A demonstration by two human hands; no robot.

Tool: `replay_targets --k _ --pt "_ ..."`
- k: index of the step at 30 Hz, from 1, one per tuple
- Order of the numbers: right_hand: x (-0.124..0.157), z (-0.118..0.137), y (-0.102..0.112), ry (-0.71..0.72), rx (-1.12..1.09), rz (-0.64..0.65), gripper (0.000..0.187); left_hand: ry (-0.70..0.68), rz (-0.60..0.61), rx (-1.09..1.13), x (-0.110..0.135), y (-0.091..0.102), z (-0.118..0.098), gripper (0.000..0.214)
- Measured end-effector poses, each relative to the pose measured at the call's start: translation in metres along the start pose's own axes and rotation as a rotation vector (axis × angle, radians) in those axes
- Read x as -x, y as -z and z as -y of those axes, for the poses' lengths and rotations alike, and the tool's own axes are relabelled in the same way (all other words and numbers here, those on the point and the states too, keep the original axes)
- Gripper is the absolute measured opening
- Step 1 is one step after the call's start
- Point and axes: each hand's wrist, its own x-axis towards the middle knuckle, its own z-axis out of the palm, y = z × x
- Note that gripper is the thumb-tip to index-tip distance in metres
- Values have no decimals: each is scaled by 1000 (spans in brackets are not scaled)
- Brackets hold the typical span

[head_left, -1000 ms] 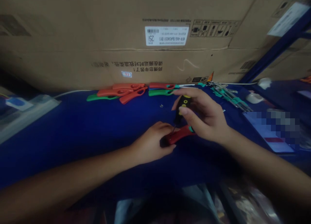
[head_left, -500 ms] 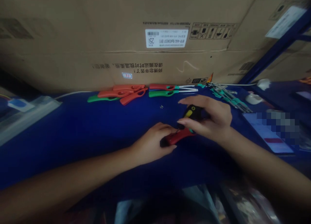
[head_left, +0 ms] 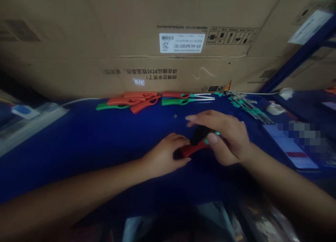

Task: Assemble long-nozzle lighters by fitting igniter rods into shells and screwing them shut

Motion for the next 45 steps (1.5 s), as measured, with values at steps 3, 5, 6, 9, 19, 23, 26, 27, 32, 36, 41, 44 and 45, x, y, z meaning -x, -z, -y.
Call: replay_targets --k 3,5,6,9,19,23,26,27,32,36,41,44,45 --pt "-2 4 -1 -152 -222 85 45 10 -3 7 0 0 0 26" --pt "-2 3 -3 -121 -157 -2 43 7 -5 0 0 0 0 26" --pt "-1 2 -4 -68 -63 -64 43 2 -4 -3 0 0 0 27" --pt "2 -1 -4 84 145 -189 44 -11 3 4 -1 0 -1 33" --pt "-1 -3 -3 -45 -6 -212 34 -13 18 -17 0 0 0 32" --pt "0 -3 -1 -88 -11 -139 29 -10 11 -17 -1 1 -1 34" --pt "-2 -2 -3 -231 -227 -12 37 -2 16 -31 -1 1 -2 30" --pt "-2 -2 -4 -221 -256 -22 35 -6 17 -32 -1 1 -2 29" --pt "0 -8 -2 68 25 -162 31 -22 12 -16 0 1 -1 39" --pt "-2 -3 2 -102 -160 31 41 -7 15 -5 -1 2 -1 33" --pt "0 0 -2 -67 -17 -147 43 -24 10 -17 -1 1 -1 35" --pt "3 0 -3 -27 157 -247 35 -35 13 -18 -1 1 -1 40" --pt "3 1 -3 -62 107 -212 33 -32 15 -17 -1 1 -1 39"
